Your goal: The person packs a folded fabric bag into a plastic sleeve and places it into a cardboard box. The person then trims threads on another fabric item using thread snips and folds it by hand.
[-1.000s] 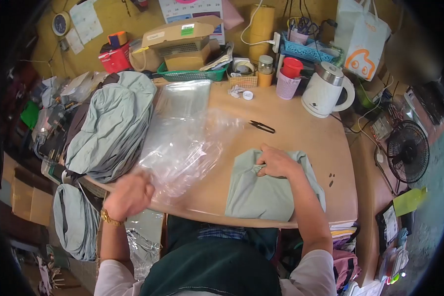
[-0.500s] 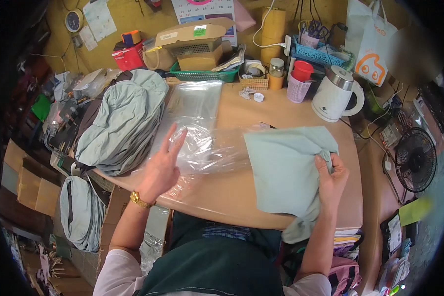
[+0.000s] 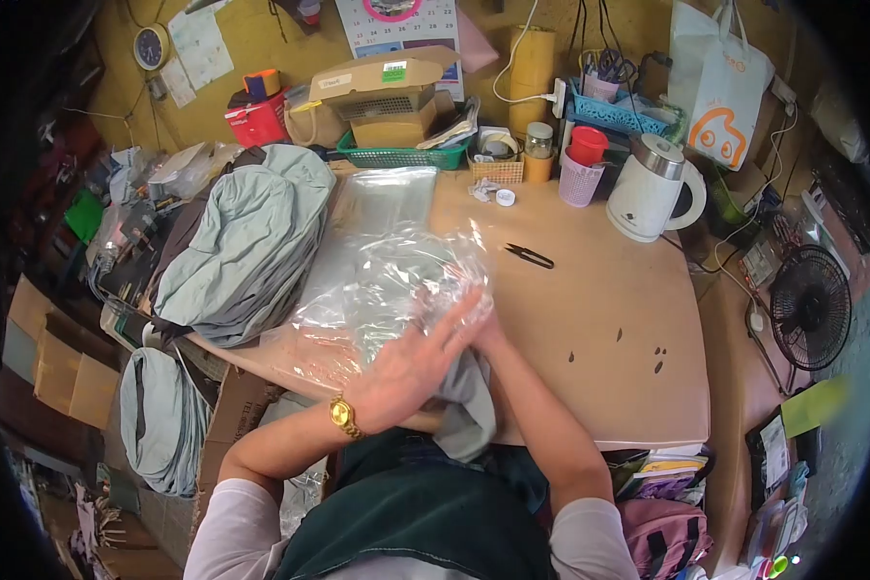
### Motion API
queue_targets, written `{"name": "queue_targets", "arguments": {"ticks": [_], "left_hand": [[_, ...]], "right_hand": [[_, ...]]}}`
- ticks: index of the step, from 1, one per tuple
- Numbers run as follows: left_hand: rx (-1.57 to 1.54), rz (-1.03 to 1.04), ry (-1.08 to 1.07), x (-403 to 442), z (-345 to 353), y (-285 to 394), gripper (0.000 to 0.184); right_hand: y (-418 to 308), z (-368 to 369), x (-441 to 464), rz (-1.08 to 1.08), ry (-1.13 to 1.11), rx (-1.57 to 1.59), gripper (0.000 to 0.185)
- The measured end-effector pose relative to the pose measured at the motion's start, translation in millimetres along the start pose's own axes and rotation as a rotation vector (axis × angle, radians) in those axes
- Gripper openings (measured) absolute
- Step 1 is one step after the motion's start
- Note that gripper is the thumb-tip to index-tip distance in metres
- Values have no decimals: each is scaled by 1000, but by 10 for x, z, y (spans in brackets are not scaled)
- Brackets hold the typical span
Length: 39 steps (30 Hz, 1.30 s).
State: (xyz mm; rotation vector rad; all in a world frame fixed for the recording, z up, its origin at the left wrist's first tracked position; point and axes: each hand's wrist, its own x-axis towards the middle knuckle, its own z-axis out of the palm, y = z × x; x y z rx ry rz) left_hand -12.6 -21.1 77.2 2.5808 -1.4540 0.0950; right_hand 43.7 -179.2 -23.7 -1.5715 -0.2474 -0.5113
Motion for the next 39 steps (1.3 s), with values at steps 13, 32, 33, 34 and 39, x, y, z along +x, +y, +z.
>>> {"name": "queue_targets", "arguments": {"ticks": [13, 32, 33, 34, 39], "left_hand": [[155, -214, 841, -202, 146, -835, 24], [-706, -1, -378, -407, 787, 175, 43], [-706, 6, -383, -446, 745, 163, 43], [-650, 115, -356, -500, 634, 145, 45], [-638, 184, -542, -604, -403, -225, 44]], "right_hand": [[-111, -637, 234, 1, 539, 587, 37], [-1173, -823, -159, 549, -750, -248, 48], [-970, -817, -207, 553, -741, -248, 48], [-528, -839, -273, 330, -604, -572, 52], [218, -687, -409, 19, -705, -1466, 55]]}}
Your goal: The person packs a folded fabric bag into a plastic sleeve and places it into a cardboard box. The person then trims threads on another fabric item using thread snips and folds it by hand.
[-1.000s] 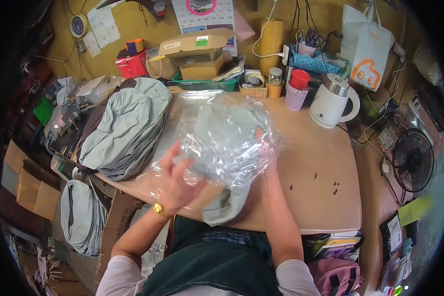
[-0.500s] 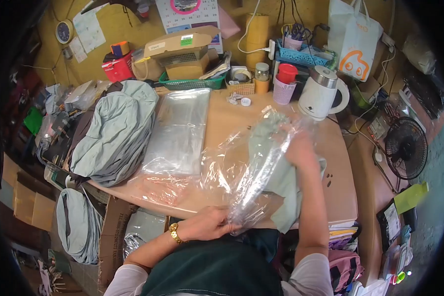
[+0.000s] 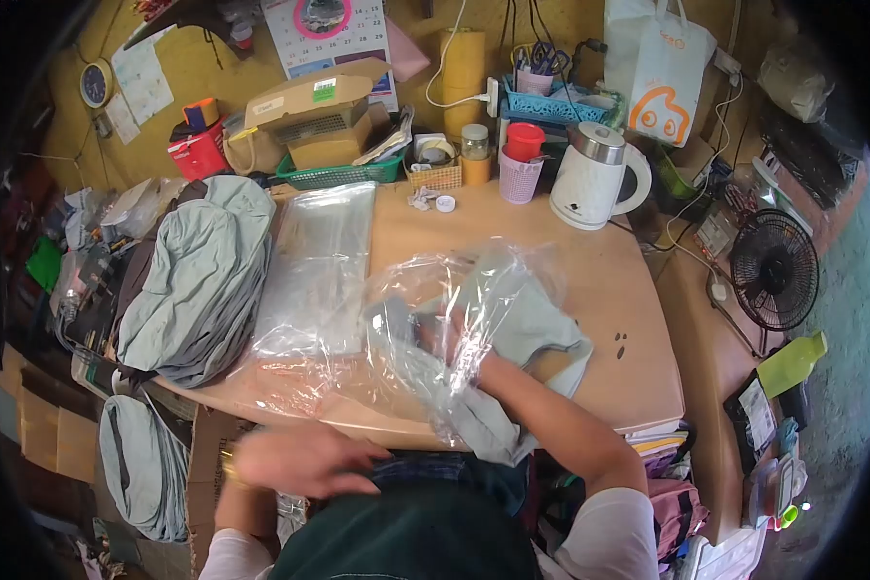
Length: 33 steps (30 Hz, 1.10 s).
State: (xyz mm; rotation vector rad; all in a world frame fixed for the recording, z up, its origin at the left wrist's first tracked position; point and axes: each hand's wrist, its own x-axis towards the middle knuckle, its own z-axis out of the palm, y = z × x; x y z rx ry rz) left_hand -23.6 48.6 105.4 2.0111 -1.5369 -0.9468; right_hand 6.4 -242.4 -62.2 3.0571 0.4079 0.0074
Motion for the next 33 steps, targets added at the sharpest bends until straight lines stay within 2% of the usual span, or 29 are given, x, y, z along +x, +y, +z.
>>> {"name": "queue_targets", "arguments": {"ticks": [2, 3, 4, 5, 6, 7, 9, 10, 11, 12, 13, 14, 15, 17, 18, 20, 22, 24, 26, 28, 30, 31, 32, 33], "left_hand": [[39, -140, 137, -129, -556, 238, 41], [40, -8, 286, -85, -742, 125, 41], [42, 125, 431, 7, -907, -15, 40], [5, 124, 479, 192, -1081, -79, 42], [-32, 126, 529, 440, -1223, -127, 45], [-6, 136, 555, 729, -1303, -234, 53], [55, 80, 564, 1397, -1309, -461, 71], [89, 7, 543, 1694, -1232, -516, 81], [115, -29, 485, 1931, -1123, -587, 89], [145, -64, 428, 2139, -1032, -626, 98], [243, -147, 346, 2361, -913, -666, 88], [294, -189, 305, 2432, -829, -708, 83], [347, -229, 262, 2496, -747, -740, 78], [256, 11, 144, 2486, -569, -775, 44], [249, 8, 140, 2509, -446, -746, 44], [280, 182, 482, 2681, -252, -591, 18], [261, 225, 439, 2727, -249, -164, 14], [169, 419, 531, 2712, -184, 243, 12], [257, 688, 614, 2763, -89, 525, 10], [86, 647, 441, 2569, 27, 947, 11], [509, 744, 299, 2452, 322, 1341, 14], [516, 749, 295, 2358, 475, 1290, 14], [351, 779, 322, 2274, 650, 1153, 17], [177, 804, 350, 2180, 734, 1046, 21]], "right_hand": [[-69, -303, 44, -106, -216, 314, 57], [-106, -464, 66, -133, -337, 472, 59], [-211, -548, 36, 4, -95, 231, 60], [-260, -579, 17, 141, 147, -17, 62], [-192, 114, 137, 66, 483, 109, 55], [-263, 109, 69, 72, 483, 108, 55], [-444, -15, 15, -106, 110, 149, 71], [-531, 162, 209, -175, 244, 155, 84], [-580, 344, 236, -172, 242, 160, 84], [-636, 356, 253, -251, 305, 400, 87], [-657, 362, 264, -332, 369, 636, 90], [-701, 142, 94, -217, 358, 374, 90], [-723, -174, -26, -215, 364, 372, 90], [-728, -626, -203, 57, -299, 219, 87], [-726, -605, -258, 35, -307, 244, 87], [-708, -355, -214, -40, -89, 224, 88], [-705, 28, -22, -127, 174, 169, 88], [-633, 388, 202, -123, 322, 52, 88], [-511, 643, 387, -50, 430, -69, 89], [-361, 141, 377, 55, 242, 98, 85], [-128, -91, 355, 167, 64, 259, 81], [8, -97, 304, 268, 85, 243, 78], [136, -89, 233, 369, 100, 229, 75], [276, -27, 170, 374, 95, 228, 75]]}}
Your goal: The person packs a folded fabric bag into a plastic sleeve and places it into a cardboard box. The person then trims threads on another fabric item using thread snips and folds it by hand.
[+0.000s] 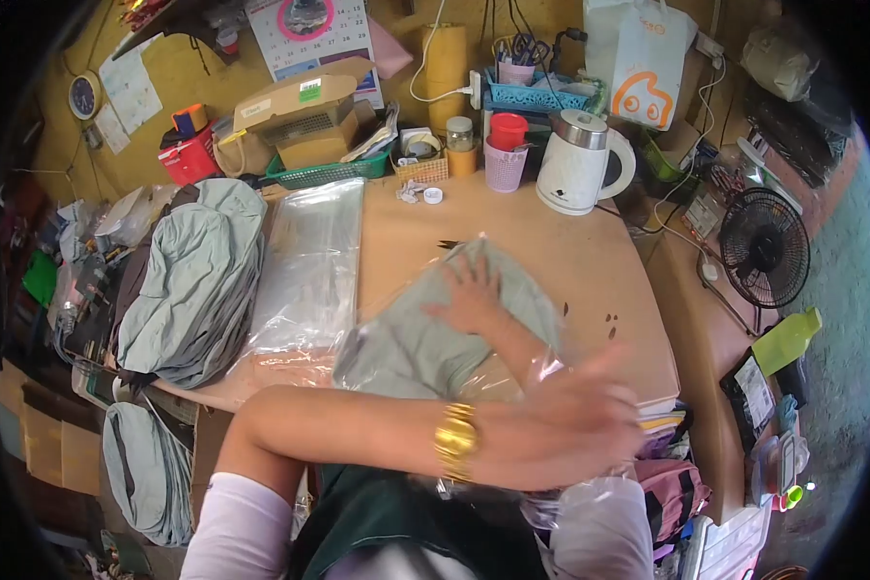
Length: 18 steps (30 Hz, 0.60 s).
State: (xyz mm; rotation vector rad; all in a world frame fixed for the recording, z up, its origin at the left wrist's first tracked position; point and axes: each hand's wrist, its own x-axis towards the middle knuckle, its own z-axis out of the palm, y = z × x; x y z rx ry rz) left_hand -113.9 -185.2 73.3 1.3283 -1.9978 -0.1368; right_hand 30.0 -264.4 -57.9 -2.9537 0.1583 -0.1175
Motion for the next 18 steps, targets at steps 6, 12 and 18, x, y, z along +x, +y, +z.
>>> {"name": "queue_targets", "arguments": {"ticks": [6, 12, 18], "left_hand": [[557, -761, 233, -1336, -952, -144, 94], [-121, -933, 680, -2428, -91, -642, 112], [-751, -992, 861, -2192, 65, -677, 126]], "right_hand": [[376, -64, -442, -96, 83, 10, 76], [406, 143, -420, -139, 66, 118, 65], [-240, 187, -297, -324, -31, 73, 66]]}}
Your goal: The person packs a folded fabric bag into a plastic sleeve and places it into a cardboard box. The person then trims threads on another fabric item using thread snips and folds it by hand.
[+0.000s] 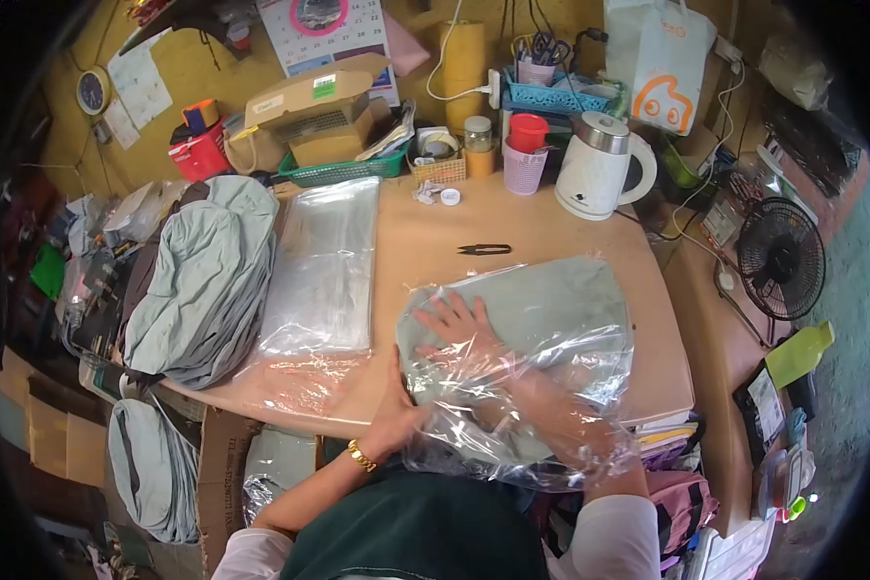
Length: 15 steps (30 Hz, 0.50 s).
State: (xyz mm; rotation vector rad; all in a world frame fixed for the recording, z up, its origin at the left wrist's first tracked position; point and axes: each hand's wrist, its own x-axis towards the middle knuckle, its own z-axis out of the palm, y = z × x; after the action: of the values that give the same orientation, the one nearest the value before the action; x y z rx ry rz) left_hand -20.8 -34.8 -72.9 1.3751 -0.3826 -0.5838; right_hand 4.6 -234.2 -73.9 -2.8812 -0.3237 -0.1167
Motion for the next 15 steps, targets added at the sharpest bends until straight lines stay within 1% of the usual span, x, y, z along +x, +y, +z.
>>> {"name": "queue_targets", "arguments": {"ticks": [1, 2, 4, 6, 7, 8, 9, 10, 11, 13, 14, 15], "left_hand": [[56, 35, -29, -22, 7, -7, 125], [115, 69, -61, -51, 3, -8, 124], [158, 90, -75, -135, -12, 50, 122], [242, 145, -114, -226, -32, 136, 120], [243, 142, -110, -255, -89, 205, 120], [12, 26, -233, -269, -193, 296, 117], [-221, -87, -351, -264, -294, 385, 115], [-225, -86, -344, -246, -393, 478, 115], [-378, -315, -223, -237, -495, 565, 108], [-200, -220, -179, -256, -471, 492, 87], [-204, -225, -170, -276, -487, 329, 87], [15, -166, -270, -297, -475, 245, 83]], "right_hand": [[-30, -67, 83, 62, -48, -18, 76], [-44, -80, 158, 57, -53, -14, 76], [-85, -78, 248, 179, -19, -72, 84], [-156, -97, 250, 174, -15, -46, 86], [-199, -119, 248, 170, -7, -25, 88], [-278, -123, 192, 166, -11, -24, 88], [-386, -104, 92, 132, -12, -10, 84], [-463, -75, 23, 97, -14, 5, 81], [-512, -33, -17, 91, -22, 7, 81], [-592, 47, -108, -152, 30, 77, 73], [-610, 56, -106, -157, 22, 83, 73], [-603, 40, -74, -240, 29, 59, 69]]}}
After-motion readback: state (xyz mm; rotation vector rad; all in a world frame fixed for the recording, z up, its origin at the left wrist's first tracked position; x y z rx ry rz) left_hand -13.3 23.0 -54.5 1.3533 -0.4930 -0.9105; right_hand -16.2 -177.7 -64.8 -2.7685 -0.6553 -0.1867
